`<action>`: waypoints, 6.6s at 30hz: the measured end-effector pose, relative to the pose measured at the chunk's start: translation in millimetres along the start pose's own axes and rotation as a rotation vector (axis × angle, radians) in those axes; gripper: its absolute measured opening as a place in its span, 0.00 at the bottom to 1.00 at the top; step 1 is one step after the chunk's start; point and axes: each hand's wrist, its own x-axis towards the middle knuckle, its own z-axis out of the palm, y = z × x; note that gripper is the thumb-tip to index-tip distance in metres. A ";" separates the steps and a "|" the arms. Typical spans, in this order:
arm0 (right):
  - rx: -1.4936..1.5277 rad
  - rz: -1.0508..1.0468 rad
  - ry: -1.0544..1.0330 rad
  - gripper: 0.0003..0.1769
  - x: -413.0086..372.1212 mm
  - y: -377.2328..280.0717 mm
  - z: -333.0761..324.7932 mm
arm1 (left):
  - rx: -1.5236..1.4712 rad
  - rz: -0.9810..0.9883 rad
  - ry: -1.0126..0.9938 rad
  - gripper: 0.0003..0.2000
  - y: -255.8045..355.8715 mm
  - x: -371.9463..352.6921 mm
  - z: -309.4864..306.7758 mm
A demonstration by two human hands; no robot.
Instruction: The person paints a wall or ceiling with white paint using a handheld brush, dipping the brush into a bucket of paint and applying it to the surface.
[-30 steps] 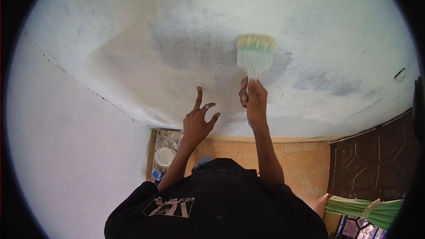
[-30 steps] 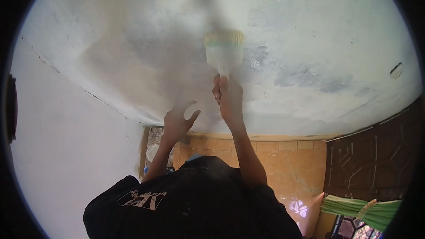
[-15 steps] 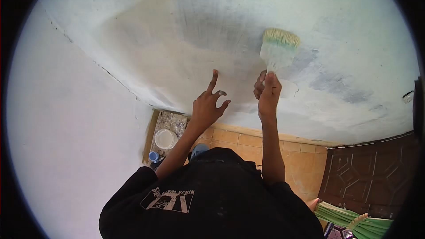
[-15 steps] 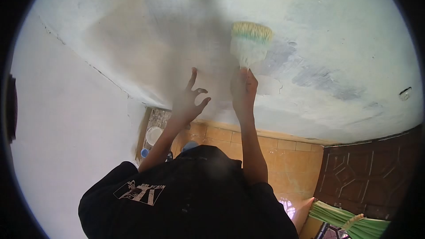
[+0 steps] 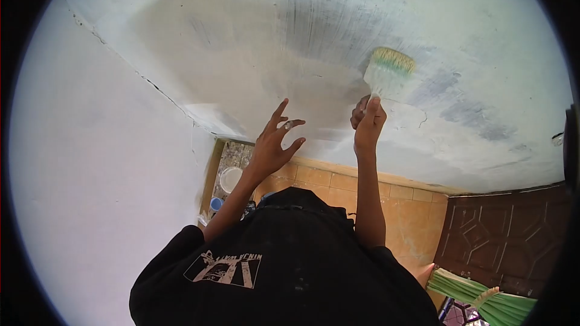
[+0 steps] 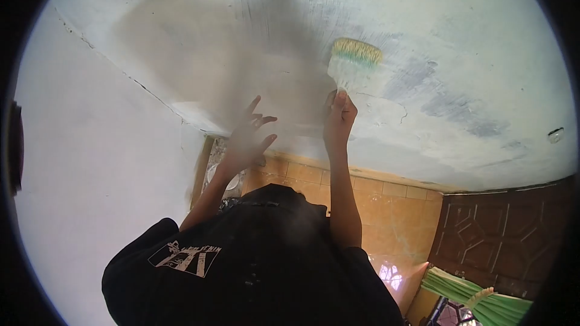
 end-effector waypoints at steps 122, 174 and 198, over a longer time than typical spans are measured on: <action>0.002 0.148 0.019 0.28 -5.0 -53.3 -27.2 | -0.629 -0.201 -0.189 0.17 19.6 -9.0 67.2; -0.215 0.166 0.125 0.32 -50.3 49.1 -134.6 | -0.624 -0.277 -0.149 0.15 58.3 -22.1 87.5; 0.019 0.147 0.019 0.28 -36.7 -14.9 -82.4 | -0.656 -0.343 -0.137 0.16 24.1 -67.5 91.3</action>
